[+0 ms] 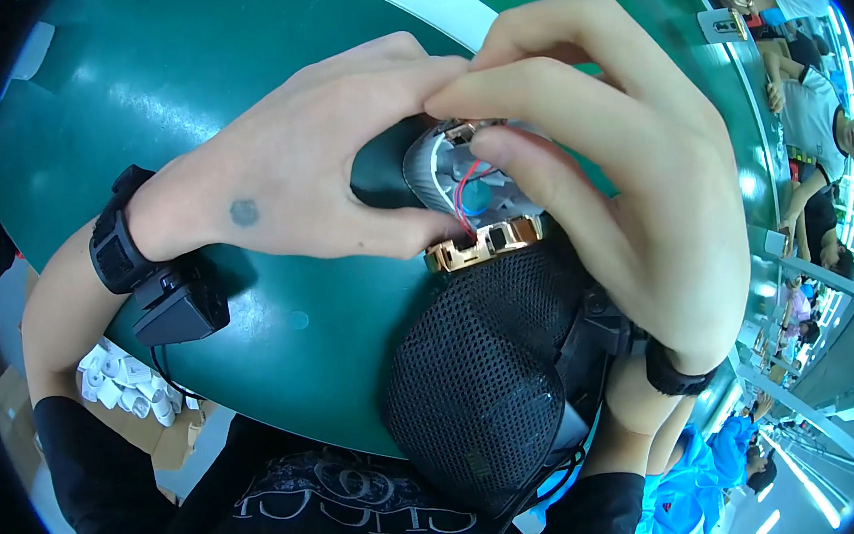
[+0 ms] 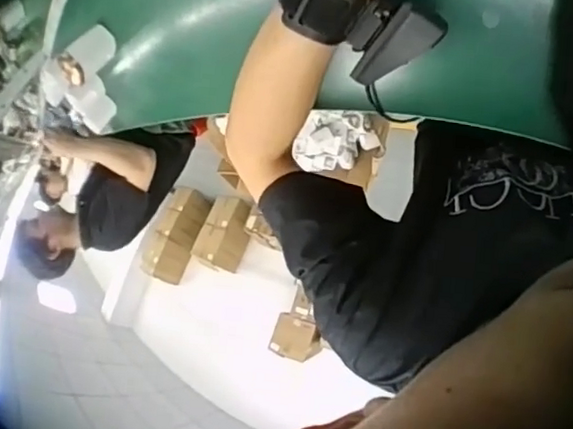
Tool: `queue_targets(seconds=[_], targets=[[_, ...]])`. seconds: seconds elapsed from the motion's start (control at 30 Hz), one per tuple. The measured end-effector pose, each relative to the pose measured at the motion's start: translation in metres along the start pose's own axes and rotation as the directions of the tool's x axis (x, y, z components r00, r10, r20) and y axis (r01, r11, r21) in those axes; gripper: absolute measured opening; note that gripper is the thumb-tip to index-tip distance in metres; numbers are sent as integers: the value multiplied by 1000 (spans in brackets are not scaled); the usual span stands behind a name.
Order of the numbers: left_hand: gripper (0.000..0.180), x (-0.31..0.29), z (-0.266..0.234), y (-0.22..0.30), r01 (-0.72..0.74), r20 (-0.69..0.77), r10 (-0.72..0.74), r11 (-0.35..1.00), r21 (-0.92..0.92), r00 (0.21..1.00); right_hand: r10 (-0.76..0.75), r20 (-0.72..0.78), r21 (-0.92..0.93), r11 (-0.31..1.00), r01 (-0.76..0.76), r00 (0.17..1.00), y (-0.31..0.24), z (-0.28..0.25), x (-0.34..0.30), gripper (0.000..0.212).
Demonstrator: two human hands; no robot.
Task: The person assembles a humidifier by hand, picking up a white plastic housing and a gold-colored top piece. They connect the internal wires, press the top piece into the housing, and then place the assembled humidifier onto the green conveyor belt.
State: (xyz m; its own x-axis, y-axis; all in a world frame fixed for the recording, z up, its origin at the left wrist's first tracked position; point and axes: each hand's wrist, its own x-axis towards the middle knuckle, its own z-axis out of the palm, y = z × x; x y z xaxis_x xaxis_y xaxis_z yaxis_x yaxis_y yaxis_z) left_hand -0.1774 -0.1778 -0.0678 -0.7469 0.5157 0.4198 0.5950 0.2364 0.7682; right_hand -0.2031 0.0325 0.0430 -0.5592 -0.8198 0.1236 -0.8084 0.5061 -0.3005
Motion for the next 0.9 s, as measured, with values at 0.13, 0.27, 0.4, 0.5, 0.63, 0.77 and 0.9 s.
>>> queue_targets(seconds=[0.13, 0.27, 0.4, 0.5, 0.63, 0.77, 0.9], targets=[[54, 4, 13, 9, -94, -167, 104, 993, 71, 980, -1, 6, 107, 994, 0, 1000, 3, 4, -3, 19], [64, -2, 10, 21, 125, 38, -128, 990, 69, 991, 98, 19, 143, 985, -100, 995, -4, 4, -7, 21], [61, -5, 11, 19, 73, 37, -77, 991, 108, 996, 117, 17, 166, 979, -118, 993, -5, 5, -12, 23], [59, -2, 7, 19, 61, 31, -64, 994, 93, 997, 147, -3, 166, 975, -144, 989, -8, 5, -10, 23], [58, -5, 4, 17, 65, 30, -68, 993, 102, 997, 147, -41, 151, 979, -139, 988, -11, 8, -7, 21], [58, -9, 4, 18, 71, 45, -77, 991, 111, 996, 190, -40, 105, 977, -185, 981, -20, 10, -10, 19], [58, -12, 8, 17, 75, 66, -82, 993, 96, 994, 188, -16, 96, 978, -185, 982, -24, 11, -16, 20]])
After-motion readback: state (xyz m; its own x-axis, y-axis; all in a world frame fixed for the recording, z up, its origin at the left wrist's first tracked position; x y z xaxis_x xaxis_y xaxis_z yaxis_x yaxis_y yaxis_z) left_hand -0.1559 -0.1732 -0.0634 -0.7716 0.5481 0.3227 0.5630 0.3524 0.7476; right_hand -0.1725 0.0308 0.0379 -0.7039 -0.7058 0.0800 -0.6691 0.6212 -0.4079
